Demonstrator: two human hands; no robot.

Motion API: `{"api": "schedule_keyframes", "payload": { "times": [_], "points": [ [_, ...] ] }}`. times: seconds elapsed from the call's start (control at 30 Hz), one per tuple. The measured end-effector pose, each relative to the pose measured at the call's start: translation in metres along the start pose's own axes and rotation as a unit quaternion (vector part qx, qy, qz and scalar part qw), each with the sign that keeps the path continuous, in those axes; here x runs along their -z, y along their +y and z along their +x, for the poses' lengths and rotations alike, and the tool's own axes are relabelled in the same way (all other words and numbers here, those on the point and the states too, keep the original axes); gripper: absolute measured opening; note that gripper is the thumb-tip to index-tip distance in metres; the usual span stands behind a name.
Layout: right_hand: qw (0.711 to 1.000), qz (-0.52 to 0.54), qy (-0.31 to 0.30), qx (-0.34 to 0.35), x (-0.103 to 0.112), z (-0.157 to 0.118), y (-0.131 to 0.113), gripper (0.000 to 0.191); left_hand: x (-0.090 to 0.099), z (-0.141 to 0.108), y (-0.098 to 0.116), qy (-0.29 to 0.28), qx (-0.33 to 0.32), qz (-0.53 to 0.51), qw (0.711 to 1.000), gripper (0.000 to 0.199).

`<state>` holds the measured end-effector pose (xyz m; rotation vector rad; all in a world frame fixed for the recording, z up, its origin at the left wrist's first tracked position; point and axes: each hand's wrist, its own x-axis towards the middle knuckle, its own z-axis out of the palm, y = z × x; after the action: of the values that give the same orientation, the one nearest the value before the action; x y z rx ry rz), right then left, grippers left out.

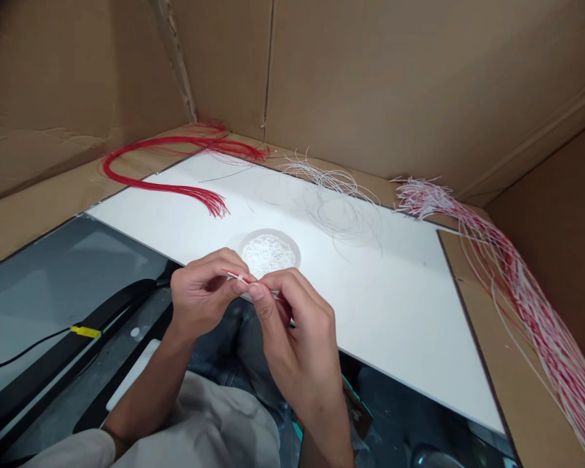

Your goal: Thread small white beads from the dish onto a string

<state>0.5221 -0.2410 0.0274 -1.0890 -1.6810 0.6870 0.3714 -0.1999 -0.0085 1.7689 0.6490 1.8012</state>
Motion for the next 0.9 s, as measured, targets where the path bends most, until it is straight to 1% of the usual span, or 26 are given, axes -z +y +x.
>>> {"api": "schedule_keyframes", "payload": {
  "times": [0.1,0.2,0.33,0.4,0.47,0.57,0.7,0.77,0.9],
  "points": [
    [1.0,-0.024,0.018,0.009,0.0016,0.0003,0.0002,0.02,0.0002,0.0005,-0.0008,0.021,0.028,-0.023,0.999,0.007],
    [0.996,-0.073,0.039,0.02,0.004,0.0001,0.001,0.019,0.0012,0.0014,0.0003,0.047,0.077,-0.041,0.995,0.01],
    [0.991,-0.119,0.047,0.048,0.0071,0.0011,0.0022,0.015,0.0027,0.0032,0.0051,0.036,0.141,-0.04,0.988,0.015],
    [0.989,-0.128,0.047,0.054,0.0079,0.0019,0.0027,0.014,0.0028,0.0036,0.007,0.025,0.158,-0.044,0.986,0.013],
    [0.989,-0.132,0.047,0.05,0.0079,0.0026,0.0032,0.014,0.0024,0.0035,0.0078,0.013,0.157,-0.042,0.987,0.012],
    [0.99,-0.126,0.054,0.03,0.0058,0.003,0.0043,0.014,0.0011,0.0021,0.0078,0.006,0.139,-0.016,0.99,0.012],
    [0.993,-0.098,0.067,0.007,0.0005,0.0029,0.0048,0.016,-0.0012,-0.0008,0.0068,-0.009,0.09,0.032,0.995,0.01],
    [0.994,-0.088,0.062,0.004,-0.0013,0.0028,0.0041,0.018,-0.0023,-0.0019,0.0063,-0.014,0.065,0.036,0.997,0.009],
    [0.996,-0.087,0.033,0.0,0.0,0.0028,0.0028,0.024,-0.0031,-0.0029,0.0062,-0.011,0.054,0.041,0.998,0.007]
  ]
}}
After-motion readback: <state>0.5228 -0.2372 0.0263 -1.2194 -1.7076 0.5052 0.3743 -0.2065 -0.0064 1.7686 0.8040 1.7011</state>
